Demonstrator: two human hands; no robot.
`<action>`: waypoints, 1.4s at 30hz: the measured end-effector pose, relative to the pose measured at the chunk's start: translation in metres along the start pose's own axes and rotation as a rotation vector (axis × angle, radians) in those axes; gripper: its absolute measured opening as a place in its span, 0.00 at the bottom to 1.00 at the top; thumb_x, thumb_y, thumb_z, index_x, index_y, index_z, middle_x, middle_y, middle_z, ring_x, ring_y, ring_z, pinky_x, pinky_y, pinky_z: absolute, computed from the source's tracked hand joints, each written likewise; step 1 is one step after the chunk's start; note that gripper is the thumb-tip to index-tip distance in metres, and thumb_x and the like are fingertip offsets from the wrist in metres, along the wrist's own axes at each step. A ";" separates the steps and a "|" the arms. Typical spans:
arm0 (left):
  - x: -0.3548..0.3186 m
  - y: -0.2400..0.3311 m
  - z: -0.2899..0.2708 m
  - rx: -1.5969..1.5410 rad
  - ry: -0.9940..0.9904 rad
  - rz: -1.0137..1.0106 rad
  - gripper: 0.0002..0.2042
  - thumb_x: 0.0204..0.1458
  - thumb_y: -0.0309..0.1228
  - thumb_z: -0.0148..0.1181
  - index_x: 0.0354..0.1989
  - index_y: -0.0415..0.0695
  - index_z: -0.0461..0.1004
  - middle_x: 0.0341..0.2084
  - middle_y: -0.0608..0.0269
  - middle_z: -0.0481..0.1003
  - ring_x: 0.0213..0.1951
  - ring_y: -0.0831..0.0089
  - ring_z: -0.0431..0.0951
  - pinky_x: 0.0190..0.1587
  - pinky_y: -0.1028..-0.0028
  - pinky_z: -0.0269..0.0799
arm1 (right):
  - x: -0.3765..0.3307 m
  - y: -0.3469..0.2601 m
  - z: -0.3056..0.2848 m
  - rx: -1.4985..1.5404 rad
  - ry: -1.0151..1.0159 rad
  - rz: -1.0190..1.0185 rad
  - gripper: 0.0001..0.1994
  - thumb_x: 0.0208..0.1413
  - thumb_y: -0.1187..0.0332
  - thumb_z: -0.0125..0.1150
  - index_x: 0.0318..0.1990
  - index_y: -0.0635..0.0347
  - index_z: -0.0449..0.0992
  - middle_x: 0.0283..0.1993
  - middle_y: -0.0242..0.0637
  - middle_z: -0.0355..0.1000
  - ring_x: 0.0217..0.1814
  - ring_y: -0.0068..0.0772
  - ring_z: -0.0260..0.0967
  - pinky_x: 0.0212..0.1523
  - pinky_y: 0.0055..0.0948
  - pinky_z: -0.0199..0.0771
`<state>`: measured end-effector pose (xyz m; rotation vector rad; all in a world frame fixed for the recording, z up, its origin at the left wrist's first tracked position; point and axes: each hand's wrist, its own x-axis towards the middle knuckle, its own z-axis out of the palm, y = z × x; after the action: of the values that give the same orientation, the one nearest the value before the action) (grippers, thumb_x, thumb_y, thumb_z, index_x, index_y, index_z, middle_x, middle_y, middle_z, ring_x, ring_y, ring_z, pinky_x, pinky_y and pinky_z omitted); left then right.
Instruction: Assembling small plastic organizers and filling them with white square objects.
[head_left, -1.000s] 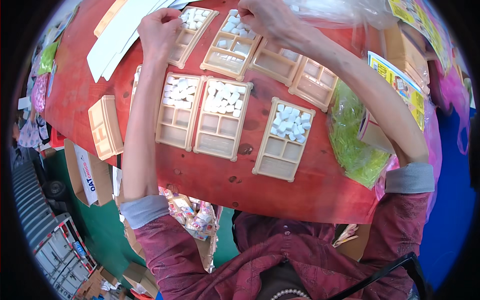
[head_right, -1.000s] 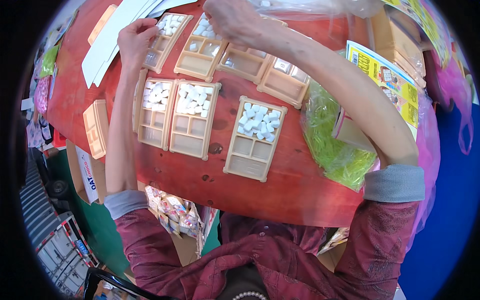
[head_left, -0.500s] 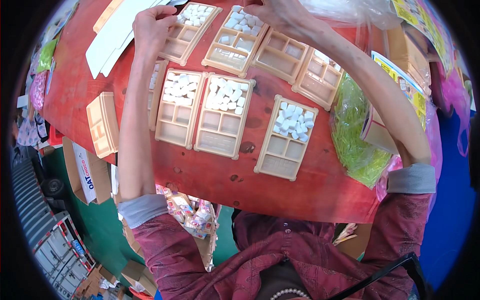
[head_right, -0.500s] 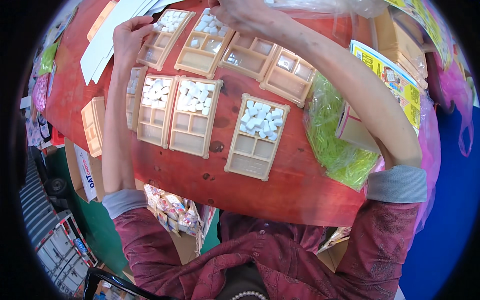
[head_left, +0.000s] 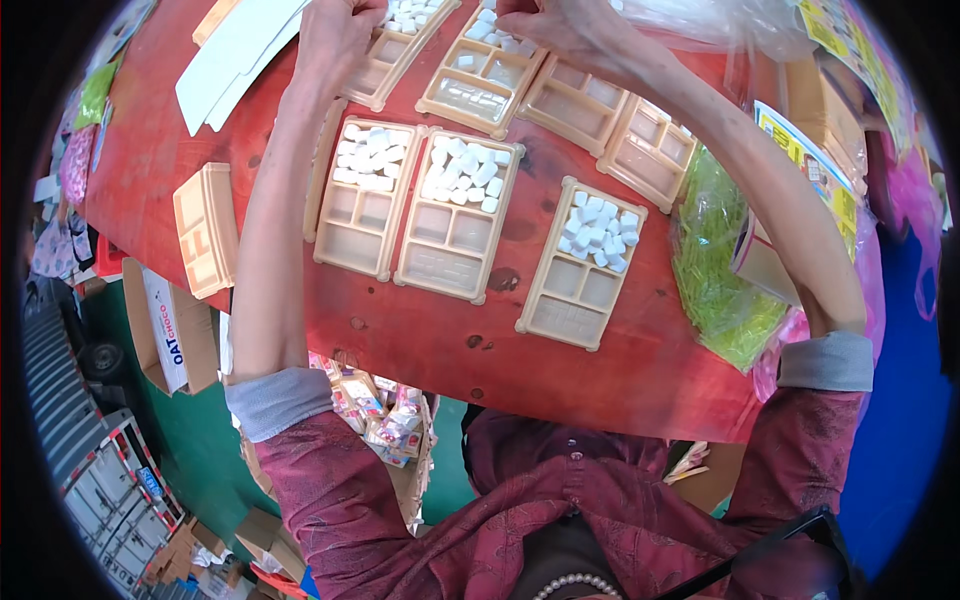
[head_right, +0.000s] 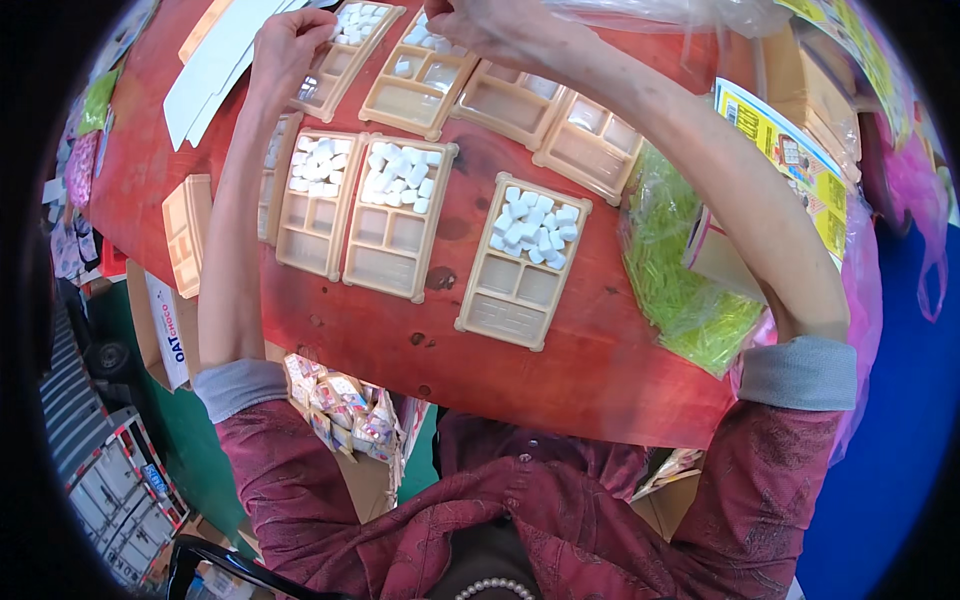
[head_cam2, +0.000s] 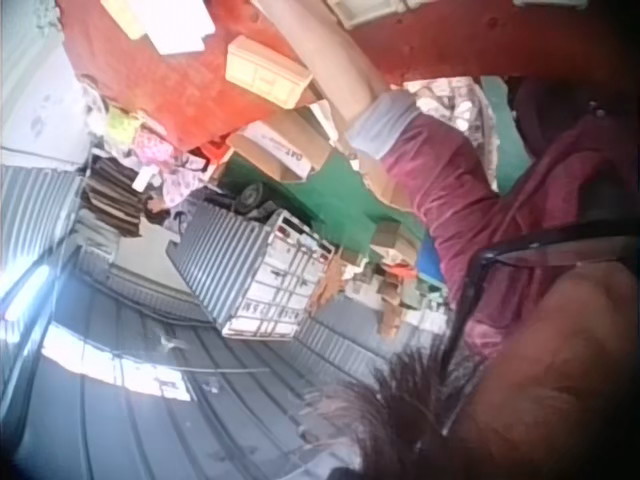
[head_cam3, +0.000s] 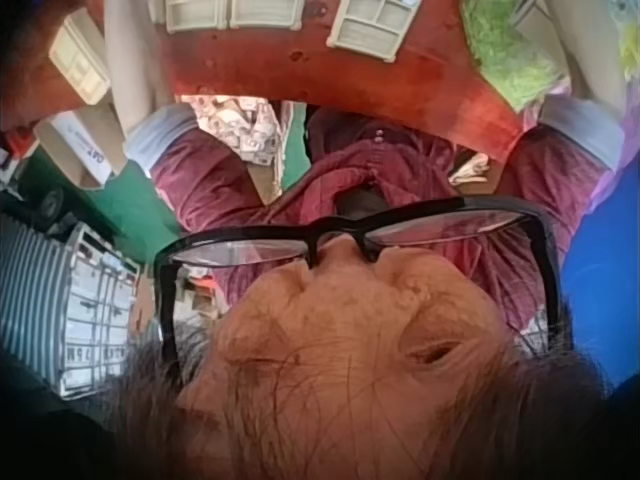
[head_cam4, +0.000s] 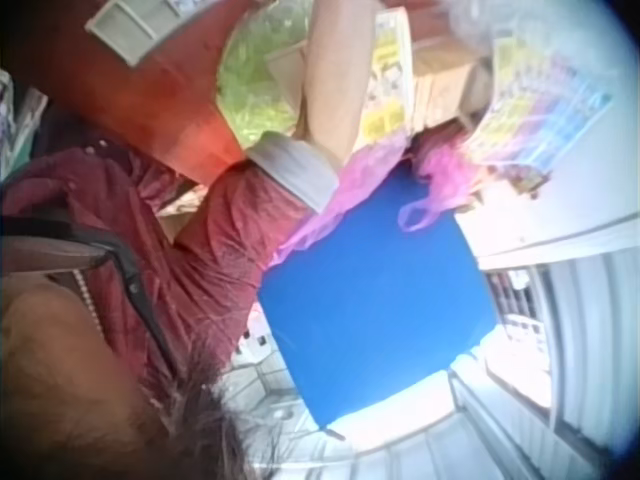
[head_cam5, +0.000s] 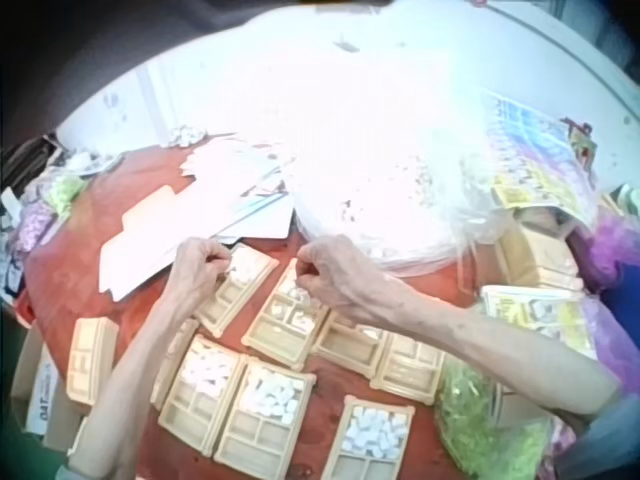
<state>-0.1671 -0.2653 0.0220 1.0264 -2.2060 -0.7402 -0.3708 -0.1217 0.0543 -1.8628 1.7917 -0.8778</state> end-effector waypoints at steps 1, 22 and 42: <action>-0.002 0.005 0.000 0.064 -0.008 0.009 0.05 0.41 0.20 0.55 0.24 0.34 0.77 0.16 0.56 0.75 0.21 0.73 0.75 0.25 0.73 0.69 | -0.002 0.009 0.003 0.044 0.059 -0.138 0.07 0.48 0.74 0.57 0.29 0.72 0.76 0.23 0.49 0.74 0.26 0.35 0.72 0.28 0.33 0.71; -0.001 0.031 -0.018 0.507 -0.284 0.299 0.08 0.43 0.19 0.54 0.30 0.34 0.79 0.20 0.50 0.77 0.25 0.64 0.78 0.31 0.66 0.71 | 0.007 0.015 0.002 0.028 0.055 -0.030 0.06 0.46 0.75 0.58 0.26 0.71 0.77 0.22 0.49 0.74 0.23 0.35 0.73 0.25 0.33 0.71; -0.022 -0.012 -0.057 0.419 -0.007 0.014 0.09 0.45 0.22 0.59 0.35 0.33 0.76 0.30 0.51 0.77 0.36 0.64 0.78 0.40 0.68 0.72 | 0.006 -0.012 0.016 0.132 0.013 -0.019 0.08 0.48 0.73 0.58 0.30 0.72 0.78 0.23 0.47 0.74 0.25 0.33 0.72 0.28 0.31 0.71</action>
<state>-0.1093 -0.2679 0.0460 1.2019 -2.4295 -0.2752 -0.3509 -0.1291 0.0516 -1.7971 1.6833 -0.9915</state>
